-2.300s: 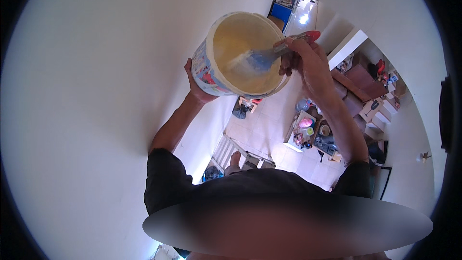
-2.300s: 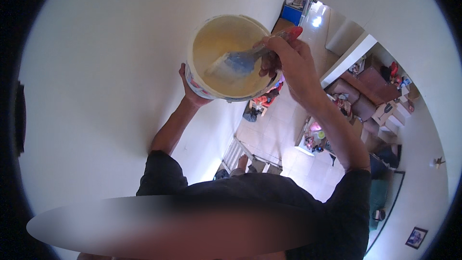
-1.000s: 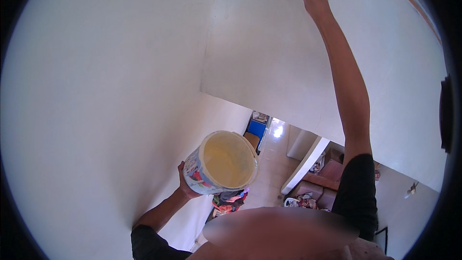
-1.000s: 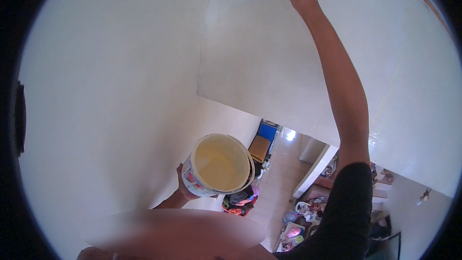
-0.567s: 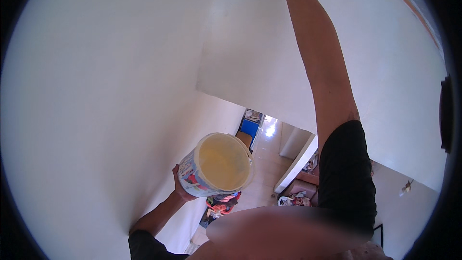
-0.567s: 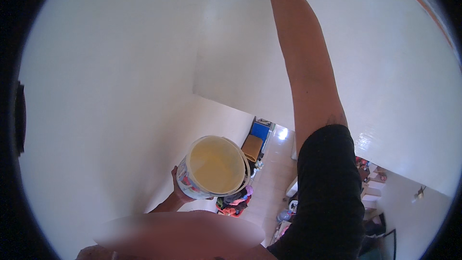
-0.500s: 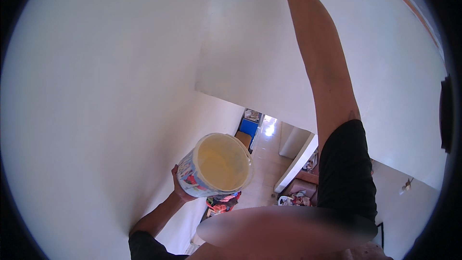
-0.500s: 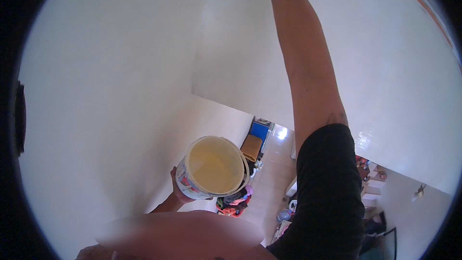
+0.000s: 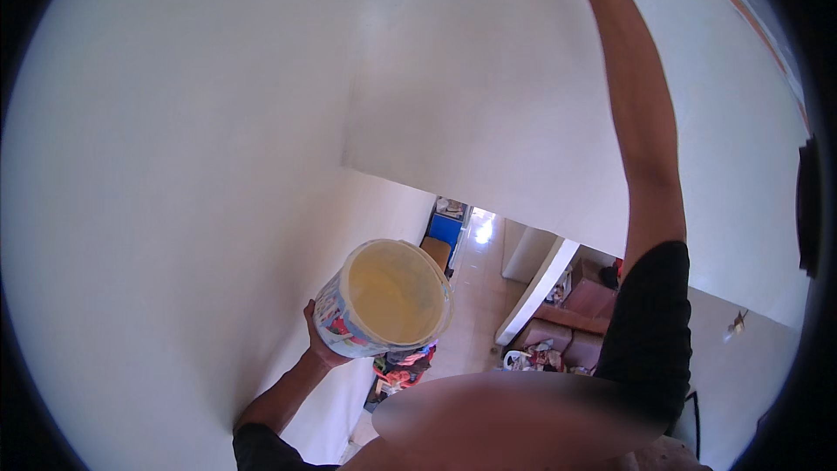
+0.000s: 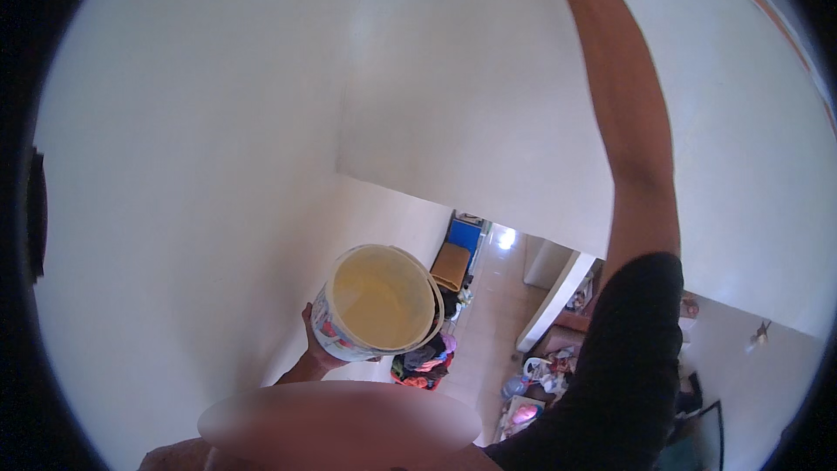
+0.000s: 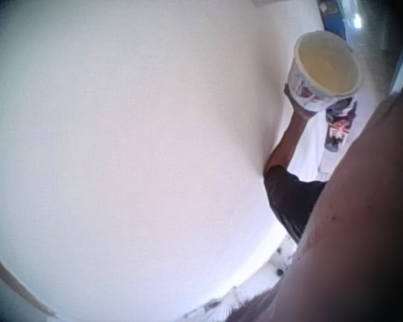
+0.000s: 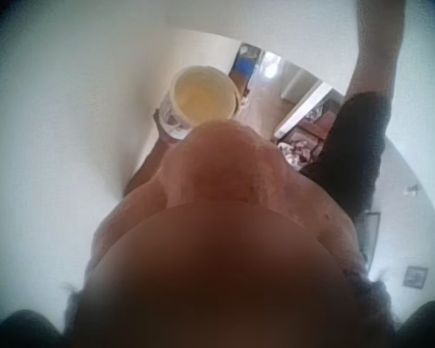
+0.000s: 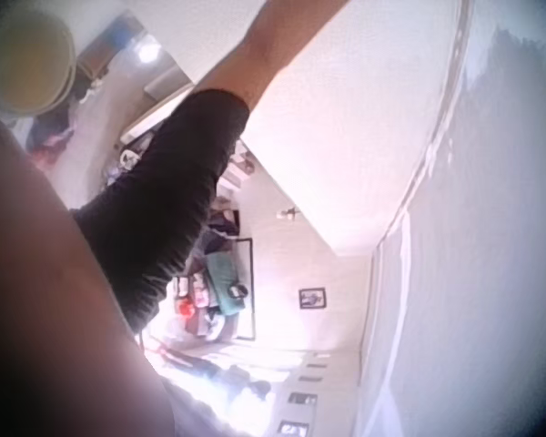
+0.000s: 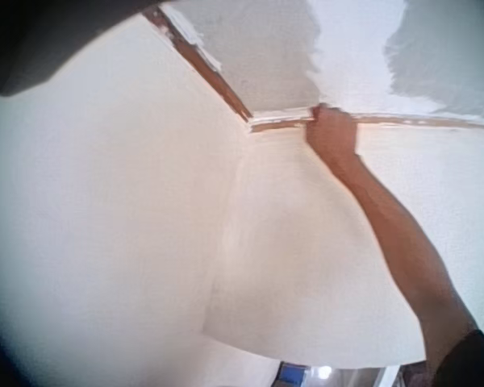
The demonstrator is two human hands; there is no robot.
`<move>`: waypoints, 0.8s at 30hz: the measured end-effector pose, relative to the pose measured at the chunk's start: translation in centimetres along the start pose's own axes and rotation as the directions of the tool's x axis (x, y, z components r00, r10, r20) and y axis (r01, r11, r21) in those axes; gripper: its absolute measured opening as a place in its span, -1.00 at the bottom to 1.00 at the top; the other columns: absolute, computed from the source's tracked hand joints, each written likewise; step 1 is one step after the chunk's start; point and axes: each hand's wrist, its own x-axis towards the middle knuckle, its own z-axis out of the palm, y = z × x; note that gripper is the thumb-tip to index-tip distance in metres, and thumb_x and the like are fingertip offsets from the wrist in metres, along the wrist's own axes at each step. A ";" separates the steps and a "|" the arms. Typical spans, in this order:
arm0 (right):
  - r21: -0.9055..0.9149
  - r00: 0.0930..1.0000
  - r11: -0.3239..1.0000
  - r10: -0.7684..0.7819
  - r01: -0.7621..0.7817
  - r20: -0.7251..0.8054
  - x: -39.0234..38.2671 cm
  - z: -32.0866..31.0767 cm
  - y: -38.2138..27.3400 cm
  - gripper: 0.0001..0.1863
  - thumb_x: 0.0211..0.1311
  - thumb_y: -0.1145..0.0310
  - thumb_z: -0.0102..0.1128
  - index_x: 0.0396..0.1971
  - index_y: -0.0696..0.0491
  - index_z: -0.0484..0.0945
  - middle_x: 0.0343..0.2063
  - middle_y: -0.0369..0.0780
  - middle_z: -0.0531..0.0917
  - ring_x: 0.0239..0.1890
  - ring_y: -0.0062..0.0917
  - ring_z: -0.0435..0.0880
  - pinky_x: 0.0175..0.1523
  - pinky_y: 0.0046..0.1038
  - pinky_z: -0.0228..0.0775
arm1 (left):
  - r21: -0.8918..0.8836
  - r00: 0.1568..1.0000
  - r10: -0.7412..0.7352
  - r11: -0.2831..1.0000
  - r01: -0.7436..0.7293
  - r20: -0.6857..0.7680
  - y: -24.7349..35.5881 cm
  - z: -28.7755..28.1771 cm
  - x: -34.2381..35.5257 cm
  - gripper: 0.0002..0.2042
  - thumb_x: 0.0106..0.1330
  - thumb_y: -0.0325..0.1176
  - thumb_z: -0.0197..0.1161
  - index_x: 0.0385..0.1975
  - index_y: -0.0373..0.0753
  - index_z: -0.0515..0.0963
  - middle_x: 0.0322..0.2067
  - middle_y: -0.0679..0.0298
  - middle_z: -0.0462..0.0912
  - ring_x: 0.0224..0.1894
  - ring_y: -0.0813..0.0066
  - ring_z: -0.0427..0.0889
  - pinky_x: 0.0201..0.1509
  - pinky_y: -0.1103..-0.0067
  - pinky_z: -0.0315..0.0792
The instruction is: The person paints a white ceiling using a paintbrush and a bucket of paint. They repeatedly dip the brush into the bucket and apply paint to the ceiling surface in a repetitive motion.
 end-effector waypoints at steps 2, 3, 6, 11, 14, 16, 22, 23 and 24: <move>0.070 0.989 0.990 -0.127 0.122 0.072 -0.1 4.5 -2.1 -0.78 0.16 0.36 0.14 -0.33 0.09 0.73 -0.37 -0.02 0.75 -0.26 -0.10 0.76 -0.11 -0.08 0.61 | 0.002 1.000 -0.007 1.000 0.007 -0.003 0.1 0.1 0.0 0.12 -0.03 0.67 0.06 0.55 0.18 0.07 0.51 0.07 0.12 0.45 -0.31 0.21 0.10 -0.51 0.31; 0.150 0.978 0.983 -0.130 0.105 0.164 -0.5 6.6 -3.8 -0.76 0.18 0.38 0.09 -0.28 0.05 0.74 -0.35 -0.05 0.76 -0.24 -0.11 0.76 -0.10 -0.10 0.62 | 0.003 1.000 -0.009 1.000 0.009 -0.004 0.1 0.1 0.0 0.11 -0.02 0.67 0.06 0.55 0.19 0.07 0.51 0.07 0.12 0.45 -0.31 0.21 0.10 -0.51 0.31; 0.354 0.975 0.934 -0.122 0.050 0.185 -1.4 9.6 -11.5 -0.75 0.20 0.34 0.16 -0.19 0.03 0.74 -0.23 -0.06 0.76 -0.09 -0.17 0.75 -0.01 -0.15 0.60 | -0.035 1.000 -0.010 0.999 0.010 -0.003 0.2 0.1 -0.5 0.04 0.08 0.64 -0.06 0.53 0.13 0.14 0.49 0.12 0.21 0.46 -0.18 0.25 0.29 -0.37 0.22; 0.598 0.979 0.780 0.095 -0.187 0.183 -1.1 6.9 -15.7 -0.78 0.15 0.33 0.23 -0.34 0.18 0.69 -0.39 0.11 0.73 -0.25 0.04 0.74 -0.05 0.00 0.59 | -0.049 1.000 -0.016 0.999 0.016 -0.007 0.2 -0.8 -0.6 0.06 0.07 0.65 -0.05 0.54 0.11 0.12 0.48 0.09 0.20 0.44 -0.21 0.27 0.26 -0.38 0.24; 0.550 0.972 0.803 0.158 -0.229 0.174 -1.8 9.7 -12.2 -0.76 0.14 0.30 0.24 -0.35 0.18 0.69 -0.40 0.11 0.73 -0.25 0.05 0.74 -0.08 -0.01 0.60 | -0.044 0.999 -0.044 0.998 0.045 0.004 0.0 -0.7 -0.2 0.10 0.01 0.67 0.01 0.54 0.13 0.10 0.48 0.05 0.18 0.42 -0.29 0.27 0.13 -0.42 0.34; 0.485 0.946 0.819 0.207 -0.306 0.247 -2.6 9.5 -8.5 -0.73 0.13 0.26 0.27 -0.33 0.18 0.69 -0.34 0.07 0.75 -0.19 0.01 0.75 -0.04 -0.06 0.60 | -0.028 0.998 -0.051 0.998 0.052 0.029 0.2 -0.5 -0.5 0.08 0.02 0.67 -0.05 0.53 0.12 0.15 0.48 0.10 0.21 0.46 -0.24 0.23 0.25 -0.48 0.18; 0.179 0.934 0.927 0.293 -0.330 0.207 -0.4 -0.1 6.2 -0.69 0.16 0.18 0.28 -0.34 0.17 0.69 -0.41 0.02 0.75 -0.26 -0.12 0.77 -0.08 -0.10 0.61 | -0.055 0.998 -0.052 0.997 0.054 0.041 0.1 -0.6 -0.3 0.09 0.01 0.67 -0.03 0.54 0.16 0.11 0.49 0.10 0.18 0.44 -0.26 0.24 0.19 -0.46 0.26; 0.179 0.904 0.904 0.337 -0.389 0.263 0.2 -2.6 7.8 -0.69 0.16 0.19 0.26 -0.35 0.17 0.69 -0.43 0.02 0.75 -0.28 -0.10 0.77 -0.11 -0.09 0.61 | -0.058 0.997 -0.061 0.996 0.064 0.046 0.1 -0.8 -0.3 0.08 0.01 0.67 -0.04 0.54 0.16 0.12 0.50 0.12 0.18 0.46 -0.24 0.22 0.23 -0.48 0.21; 0.181 0.869 0.876 0.378 -0.447 0.318 0.5 -4.6 8.7 -0.70 0.16 0.20 0.25 -0.35 0.17 0.69 -0.45 0.03 0.74 -0.30 -0.07 0.76 -0.14 -0.08 0.62 | -0.055 0.998 -0.062 0.996 0.064 0.035 0.2 -0.7 -0.5 0.08 0.01 0.67 -0.04 0.54 0.16 0.12 0.50 0.12 0.18 0.46 -0.24 0.22 0.23 -0.48 0.21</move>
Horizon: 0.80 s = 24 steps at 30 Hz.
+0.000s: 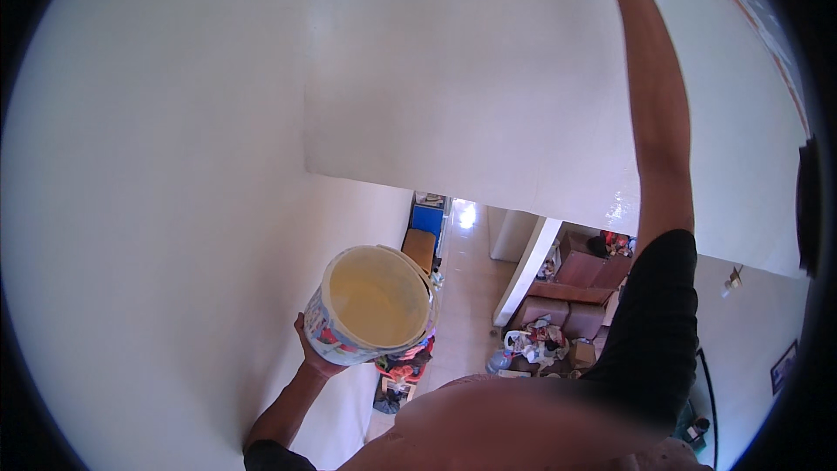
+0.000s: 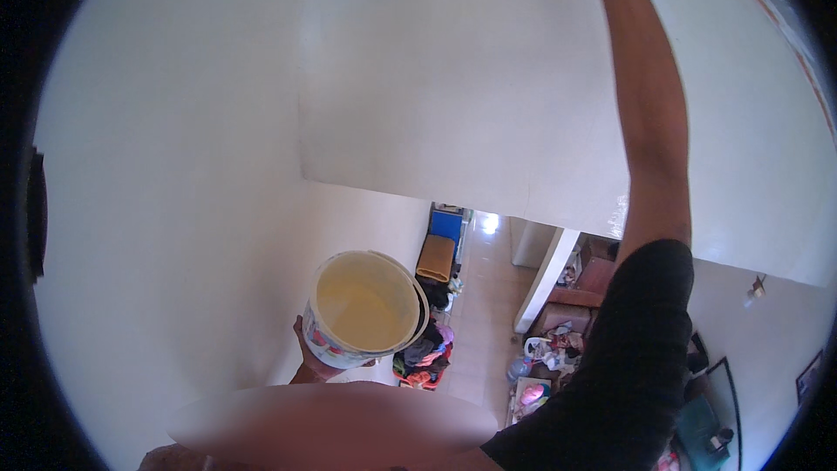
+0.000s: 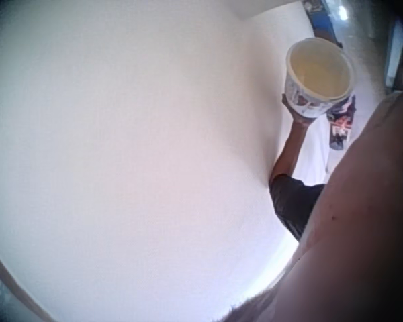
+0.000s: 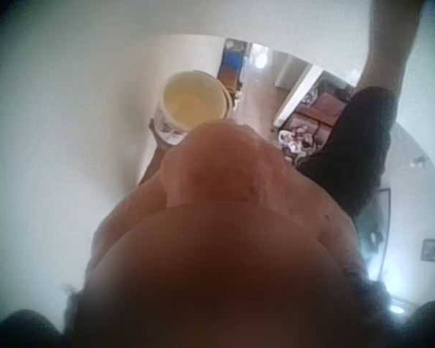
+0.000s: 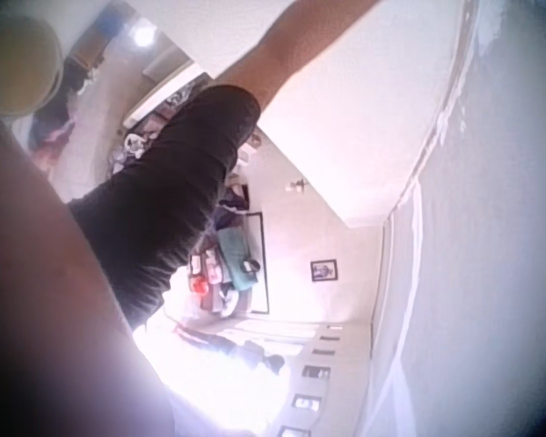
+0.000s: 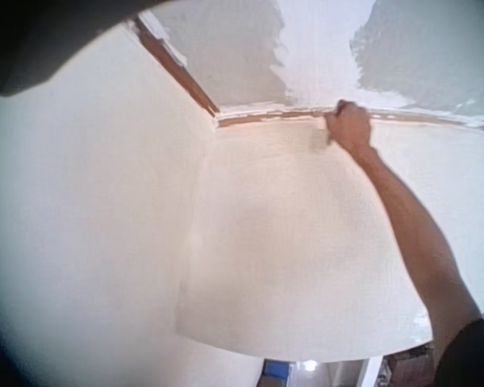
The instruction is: The person paints a white ceiling using a paintbrush and a bucket of paint. They repeatedly dip the brush into the bucket and apply paint to the ceiling surface in a repetitive motion.
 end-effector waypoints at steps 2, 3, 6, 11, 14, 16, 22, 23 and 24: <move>-0.417 0.938 0.885 -0.300 0.206 -0.174 -0.5 -2.5 -0.4 -0.72 0.14 0.22 0.24 -0.35 0.16 0.70 -0.48 0.03 0.73 -0.34 -0.04 0.75 -0.19 -0.05 0.63 | 0.017 1.000 0.003 1.000 -0.003 -0.001 0.1 0.3 -0.3 0.08 0.02 0.67 -0.04 0.54 0.17 0.11 0.50 0.13 0.18 0.46 -0.23 0.22 0.24 -0.48 0.21; -0.457 0.909 0.856 -0.366 0.244 -0.200 -1.3 -2.4 -1.4 -0.74 0.14 0.26 0.22 -0.33 0.13 0.72 -0.42 0.04 0.75 -0.27 -0.04 0.75 -0.12 -0.05 0.63 | 0.031 1.000 0.004 0.999 -0.005 0.005 0.1 0.6 -0.6 0.07 0.03 0.67 -0.05 0.54 0.17 0.12 0.50 0.13 0.18 0.46 -0.22 0.22 0.25 -0.47 0.20; -0.420 0.879 0.838 -0.448 0.348 -0.164 0.5 2.7 -0.9 -0.76 0.12 0.29 0.22 -0.31 0.09 0.74 -0.34 0.06 0.75 -0.19 -0.07 0.75 -0.04 -0.06 0.62 | 0.024 1.000 -0.015 1.000 0.015 -0.002 0.2 0.1 -0.2 0.06 0.05 0.66 -0.05 0.54 0.16 0.12 0.49 0.13 0.19 0.46 -0.19 0.24 0.28 -0.44 0.21; -0.002 0.880 0.884 -0.465 0.467 -0.098 -4.7 13.4 -10.5 -0.77 0.11 0.31 0.21 -0.37 0.14 0.72 -0.37 0.08 0.73 -0.23 -0.02 0.74 -0.05 -0.05 0.61 | 0.045 1.000 -0.005 0.999 0.006 -0.023 0.2 -0.6 -0.3 0.06 0.06 0.65 -0.05 0.53 0.10 0.15 0.47 0.12 0.24 0.45 -0.17 0.27 0.33 -0.35 0.23; 0.304 0.938 0.890 -0.298 0.341 -0.178 -5.9 15.9 -14.9 -0.75 0.11 0.28 0.21 -0.42 0.18 0.69 -0.44 0.11 0.71 -0.30 0.04 0.73 -0.11 -0.03 0.60 | 0.039 0.998 0.009 0.999 -0.006 -0.067 0.0 -0.6 -0.6 0.08 0.04 0.66 -0.04 0.53 0.08 0.15 0.47 0.12 0.25 0.45 -0.17 0.26 0.34 -0.34 0.23; 0.428 0.953 0.856 -0.218 0.290 -0.211 -5.8 18.0 -16.0 -0.73 0.10 0.26 0.21 -0.44 0.20 0.67 -0.46 0.12 0.70 -0.32 0.06 0.72 -0.13 -0.02 0.59 | 0.028 0.998 -0.008 1.000 0.010 -0.062 -0.1 -0.7 -0.4 0.08 0.04 0.66 -0.03 0.53 0.09 0.15 0.47 0.12 0.24 0.46 -0.18 0.25 0.33 -0.37 0.22; 0.465 0.984 0.872 -0.090 0.154 -0.156 -5.7 20.9 -16.2 -0.73 0.10 0.27 0.19 -0.39 0.19 0.68 -0.38 0.16 0.71 -0.23 0.07 0.73 -0.08 -0.02 0.58 | 0.006 1.000 -0.017 1.000 0.017 -0.020 -0.1 -1.3 -0.6 0.08 0.00 0.68 -0.03 0.54 0.19 0.12 0.49 0.13 0.18 0.46 -0.24 0.21 0.21 -0.51 0.20; 0.452 0.992 0.885 -0.074 0.113 -0.102 -5.4 20.8 -15.8 -0.73 0.11 0.27 0.18 -0.35 0.17 0.69 -0.34 0.15 0.73 -0.18 0.05 0.74 -0.03 -0.03 0.59 | 0.011 0.999 -0.022 1.000 0.023 -0.026 -0.1 -1.4 -0.5 0.08 0.00 0.68 -0.03 0.54 0.19 0.11 0.49 0.13 0.18 0.46 -0.24 0.21 0.20 -0.51 0.20; 0.425 0.992 0.897 -0.086 0.119 -0.096 -5.3 20.6 -15.0 -0.73 0.11 0.27 0.19 -0.35 0.17 0.69 -0.34 0.14 0.73 -0.18 0.05 0.74 -0.03 -0.04 0.59 | 0.017 0.999 -0.029 0.999 0.029 -0.032 -0.2 -1.6 -0.4 0.08 0.00 0.68 -0.03 0.54 0.19 0.11 0.49 0.13 0.18 0.46 -0.24 0.21 0.20 -0.51 0.20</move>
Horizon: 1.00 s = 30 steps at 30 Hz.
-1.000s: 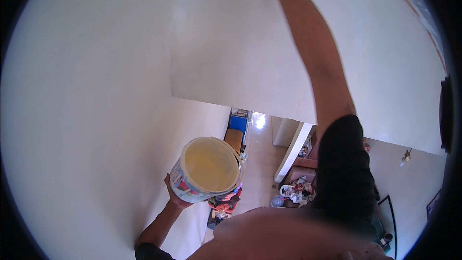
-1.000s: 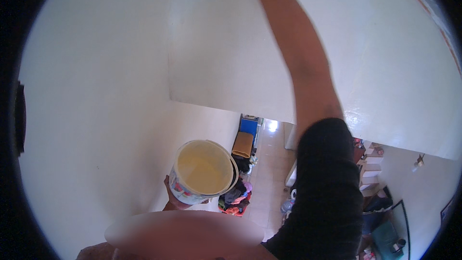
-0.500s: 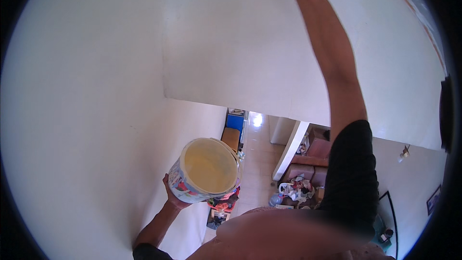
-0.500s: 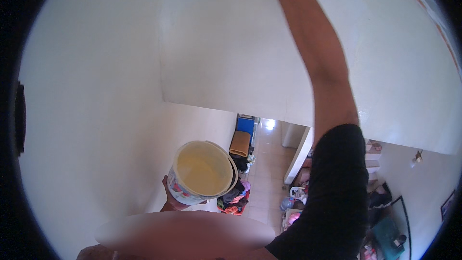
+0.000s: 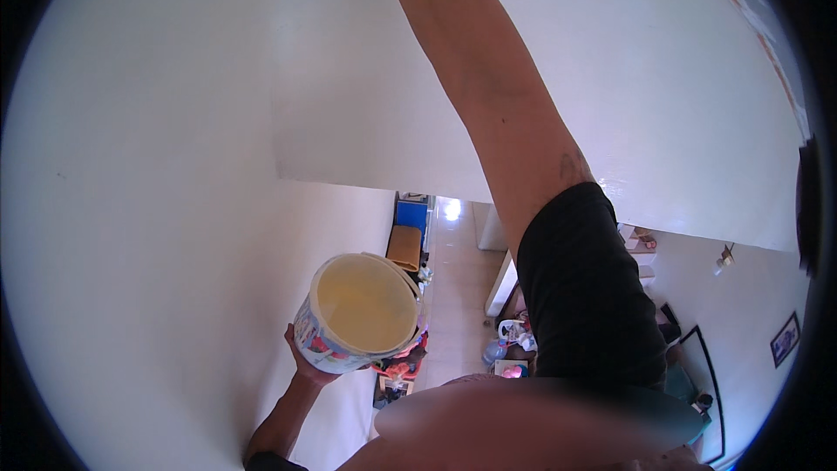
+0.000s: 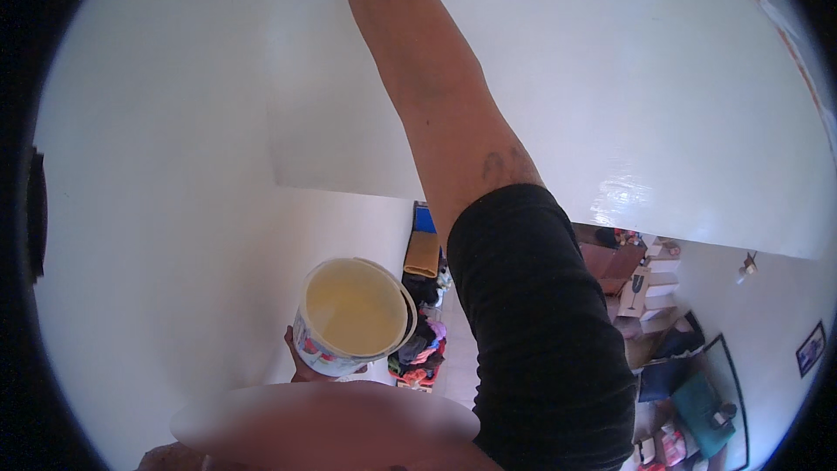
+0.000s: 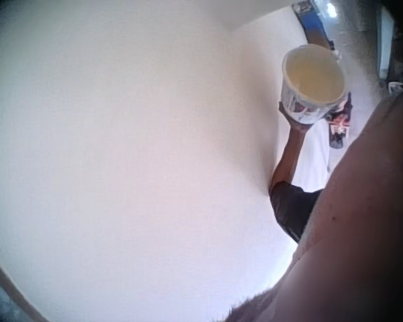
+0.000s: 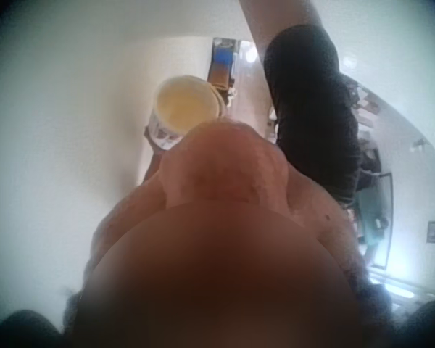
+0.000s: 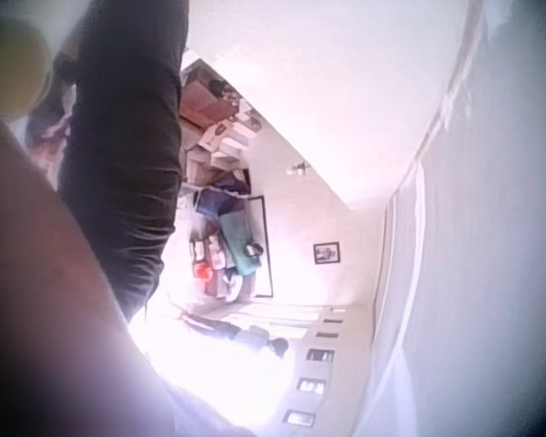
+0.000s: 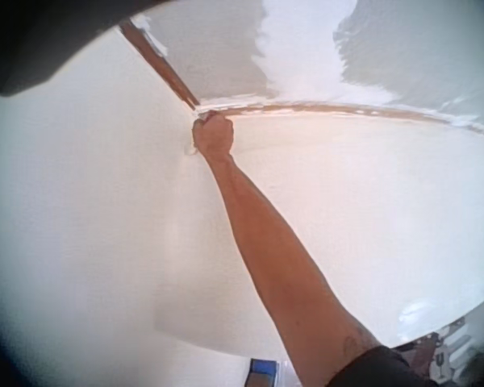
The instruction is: The person paints a white ceiling using a paintbrush and a bucket of paint. They repeatedly dip the brush into the bucket and apply paint to the ceiling surface in a repetitive motion.
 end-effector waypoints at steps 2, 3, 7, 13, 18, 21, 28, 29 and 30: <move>-0.047 1.000 0.999 -0.017 0.018 0.016 0.0 -1.0 1.2 -0.72 0.11 0.26 0.20 -0.33 0.16 0.70 -0.34 0.11 0.74 -0.18 0.03 0.75 -0.01 -0.05 0.59 | 0.017 1.000 0.000 1.000 0.000 -0.011 0.2 -0.4 0.1 0.08 -0.01 0.68 -0.03 0.54 0.20 0.11 0.49 0.13 0.18 0.46 -0.24 0.21 0.19 -0.51 0.21; -0.087 1.000 0.996 -0.020 0.020 0.004 0.6 -1.9 1.9 -0.72 0.11 0.25 0.23 -0.32 0.16 0.70 -0.33 0.10 0.75 -0.18 0.01 0.75 -0.01 -0.06 0.60 | 0.025 1.000 0.000 1.000 0.001 -0.018 0.2 -0.5 0.3 0.09 -0.01 0.68 -0.03 0.54 0.20 0.11 0.49 0.13 0.18 0.46 -0.24 0.22 0.18 -0.52 0.21; -0.267 0.996 0.963 0.068 -0.049 0.062 1.5 -10.4 3.3 -0.65 0.10 0.16 0.38 -0.32 0.18 0.70 -0.28 0.08 0.75 -0.13 -0.04 0.76 -0.01 -0.08 0.60 | 0.023 0.999 0.030 0.999 -0.029 -0.043 0.0 -0.4 -0.3 0.09 -0.02 0.68 -0.03 0.54 0.21 0.10 0.49 0.13 0.19 0.46 -0.25 0.22 0.18 -0.52 0.21; -0.765 0.970 0.623 -0.245 0.164 0.008 6.7 -27.8 4.8 -0.67 0.07 0.23 0.22 -0.30 0.18 0.69 -0.32 0.08 0.74 -0.21 -0.02 0.74 -0.08 -0.05 0.59 | 0.026 1.000 0.010 1.000 -0.010 -0.022 -0.1 0.1 -0.1 0.09 -0.01 0.68 -0.03 0.54 0.21 0.10 0.49 0.14 0.19 0.46 -0.25 0.22 0.18 -0.52 0.21; -0.795 0.940 0.544 -0.327 0.268 0.092 7.2 -23.1 6.6 -0.75 0.13 0.35 0.15 -0.26 0.04 0.75 -0.31 0.00 0.76 -0.20 -0.14 0.77 -0.12 -0.10 0.62 | 0.026 1.000 -0.009 1.000 0.009 -0.017 0.0 0.2 0.3 0.09 -0.01 0.68 -0.03 0.54 0.21 0.10 0.49 0.14 0.20 0.45 -0.26 0.22 0.17 -0.52 0.21; -0.493 0.875 0.740 -0.472 0.458 0.105 4.8 -11.8 8.2 -0.73 0.08 0.45 0.13 -0.27 0.04 0.77 -0.24 -0.02 0.75 -0.11 -0.17 0.72 0.04 -0.12 0.55 | 0.094 0.998 -0.054 0.994 0.053 0.009 0.7 1.0 0.7 0.07 0.01 0.68 -0.05 0.54 0.21 0.10 0.48 0.16 0.21 0.46 -0.22 0.23 0.20 -0.50 0.21; 0.031 0.984 0.988 -0.153 0.151 0.091 -0.6 -3.2 -3.5 -0.73 0.13 0.27 0.22 -0.35 0.19 0.68 -0.36 0.08 0.73 -0.20 0.02 0.74 -0.03 -0.02 0.60 | 0.090 0.999 0.006 0.996 -0.003 -0.034 1.0 1.7 -0.4 0.03 0.07 0.65 -0.07 0.53 0.19 0.12 0.48 0.16 0.22 0.44 -0.21 0.27 0.20 -0.44 0.27; 0.031 0.986 0.990 -0.139 0.137 0.089 -0.2 -3.7 -2.5 -0.72 0.13 0.25 0.23 -0.35 0.19 0.67 -0.35 0.08 0.73 -0.19 0.02 0.74 -0.03 -0.03 0.60 | 0.087 1.000 -0.008 0.996 0.010 -0.028 0.9 1.8 0.1 0.02 0.08 0.64 -0.07 0.53 0.19 0.12 0.48 0.16 0.22 0.44 -0.21 0.27 0.19 -0.44 0.29; -0.118 0.984 0.979 -0.157 0.167 0.089 1.3 -4.3 0.2 -0.71 0.14 0.25 0.24 -0.34 0.19 0.67 -0.34 0.09 0.73 -0.18 0.02 0.74 -0.03 -0.03 0.59 | 0.084 1.000 -0.015 0.996 0.017 -0.023 0.9 1.8 0.5 0.02 0.09 0.64 -0.08 0.53 0.18 0.13 0.48 0.15 0.22 0.43 -0.21 0.28 0.19 -0.43 0.30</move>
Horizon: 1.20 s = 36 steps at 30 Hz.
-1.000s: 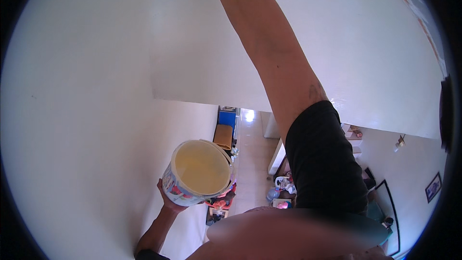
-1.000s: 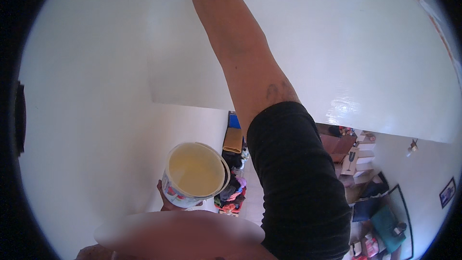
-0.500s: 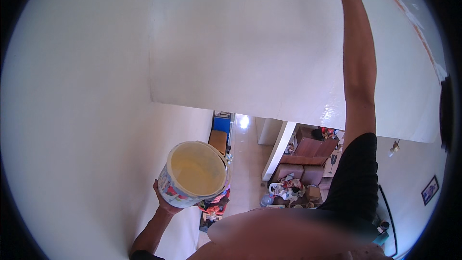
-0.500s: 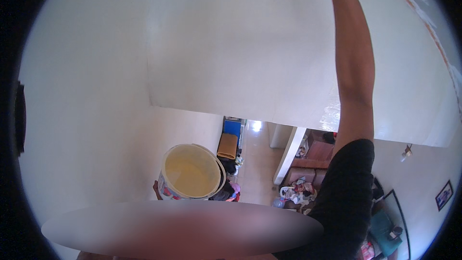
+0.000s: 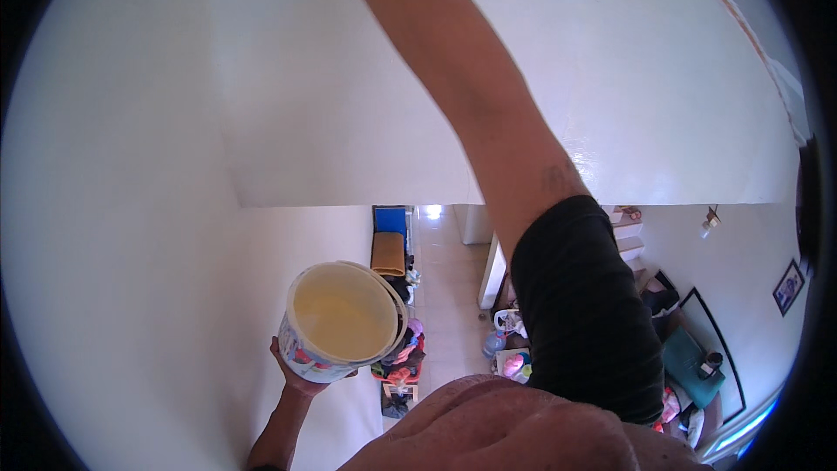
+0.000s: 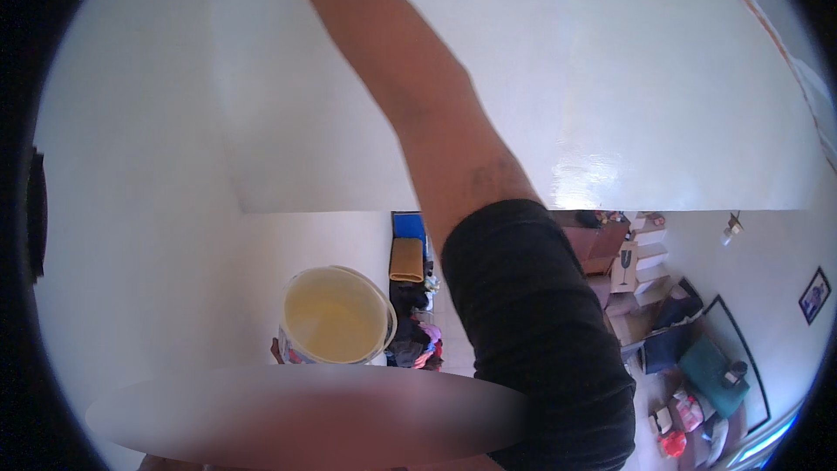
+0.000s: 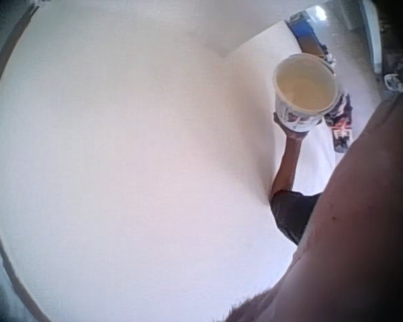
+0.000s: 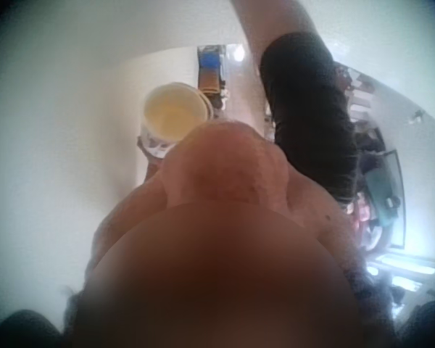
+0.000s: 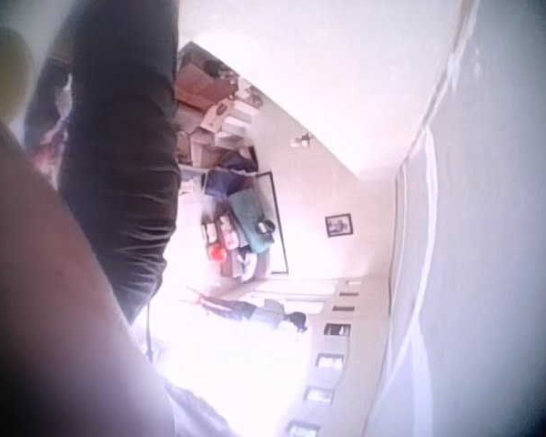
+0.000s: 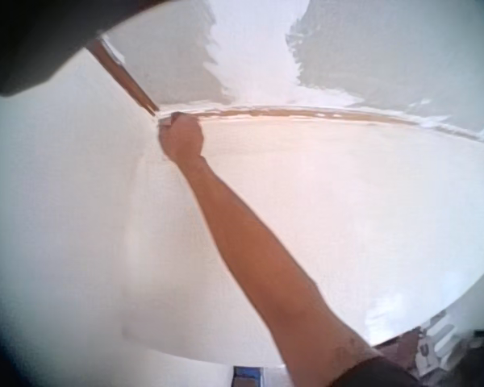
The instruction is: The person paints a white ceiling using a paintbrush and a bucket of paint. They repeatedly dip the brush into the bucket and apply paint to the ceiling surface in a repetitive motion.
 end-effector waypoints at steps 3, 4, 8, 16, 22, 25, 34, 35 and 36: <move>-0.086 0.984 0.981 0.177 -0.176 0.004 0.8 -5.3 5.4 -0.66 0.19 0.20 0.23 -0.29 0.22 0.66 -0.27 0.12 0.73 -0.16 0.03 0.73 -0.01 -0.01 0.57 | -0.037 0.999 0.040 0.999 -0.040 -0.014 -0.3 -0.4 -0.2 0.00 0.11 0.62 -0.09 0.53 0.17 0.13 0.47 0.14 0.22 0.42 -0.22 0.29 0.18 -0.41 0.33; -0.061 0.960 0.968 0.232 -0.244 -0.158 0.4 -8.4 6.5 -0.65 0.19 0.18 0.20 -0.31 0.22 0.67 -0.29 0.14 0.73 -0.15 0.01 0.74 -0.03 -0.01 0.56 | -0.048 0.998 0.053 0.997 -0.054 -0.017 -0.4 -0.6 -0.2 -0.01 0.12 0.62 -0.09 0.53 0.17 0.13 0.47 0.14 0.22 0.42 -0.22 0.30 0.18 -0.40 0.34; -0.528 0.987 0.844 0.011 -0.096 -0.162 0.2 -24.0 11.2 -0.64 0.21 0.16 0.13 -0.36 0.20 0.68 -0.40 0.12 0.72 -0.29 -0.02 0.74 -0.17 -0.10 0.57 | -0.090 0.996 0.082 0.992 -0.084 -0.031 -0.6 0.1 -0.3 -0.03 0.15 0.60 -0.10 0.52 0.15 0.14 0.47 0.13 0.23 0.41 -0.23 0.32 0.16 -0.37 0.38; 0.055 0.952 0.979 0.176 -0.195 0.250 -17.4 -34.7 -0.9 -0.72 0.46 0.40 0.12 -0.08 0.30 0.67 -0.20 -0.07 0.78 -0.19 -0.45 0.77 0.00 -0.42 0.59 | -0.110 0.988 0.148 0.982 -0.151 -0.038 -0.3 0.9 0.0 -0.09 0.22 0.53 -0.04 0.51 0.10 0.21 0.45 0.23 0.33 0.44 0.04 0.34 0.39 -0.08 0.35; 0.413 0.699 0.790 0.027 -0.453 0.715 -33.7 -36.0 -10.9 -0.68 0.12 0.55 0.31 -0.07 0.19 0.66 -0.24 -0.10 0.78 -0.25 -0.32 0.79 -0.15 -0.35 0.61 | -0.064 0.976 0.143 0.986 -0.155 -0.165 -1.1 1.6 -0.3 -0.08 0.22 0.60 -0.15 0.48 0.12 0.29 0.42 0.28 0.39 0.42 0.13 0.40 0.39 -0.04 0.35; 0.517 0.614 0.729 -0.168 -0.449 0.771 -38.6 -33.9 -15.0 -0.66 -0.07 0.58 0.35 -0.18 0.17 0.64 -0.28 -0.10 0.78 -0.25 -0.22 0.80 -0.14 -0.25 0.62 | -0.119 0.991 0.091 0.988 -0.102 -0.098 -1.1 0.6 -1.3 -0.07 0.19 0.62 -0.14 0.45 0.13 0.33 0.41 0.29 0.40 0.41 0.14 0.41 0.37 -0.04 0.36; 0.442 0.661 0.680 0.084 -0.585 0.746 -48.6 -32.6 -18.8 -0.66 -0.07 0.49 0.42 -0.20 0.16 0.66 -0.31 -0.10 0.79 -0.35 -0.28 0.82 -0.19 -0.32 0.66 | -0.232 0.999 -0.046 0.972 0.047 0.010 -0.6 0.2 -1.7 0.08 0.03 0.78 -0.19 0.45 0.12 0.33 0.42 0.23 0.38 0.40 0.03 0.39 0.35 -0.14 0.32; 0.408 0.668 0.682 0.161 -0.607 0.726 -48.6 -32.6 -19.1 -0.68 -0.04 0.51 0.41 -0.20 0.17 0.65 -0.31 -0.09 0.79 -0.35 -0.28 0.82 -0.20 -0.33 0.67 | -0.299 0.999 -0.042 0.953 0.048 0.028 -0.3 0.8 -1.7 0.12 -0.01 0.80 -0.21 0.47 0.12 0.30 0.42 0.22 0.38 0.41 0.03 0.39 0.35 -0.15 0.33; 0.375 0.672 0.680 0.236 -0.630 0.702 -48.4 -32.8 -19.7 -0.69 -0.01 0.52 0.40 -0.20 0.18 0.65 -0.31 -0.07 0.79 -0.35 -0.27 0.83 -0.20 -0.34 0.67 | -0.364 0.998 -0.037 0.930 0.052 0.047 -0.1 1.6 -1.7 0.15 -0.04 0.82 -0.23 0.48 0.12 0.28 0.42 0.22 0.37 0.42 0.03 0.38 0.35 -0.16 0.33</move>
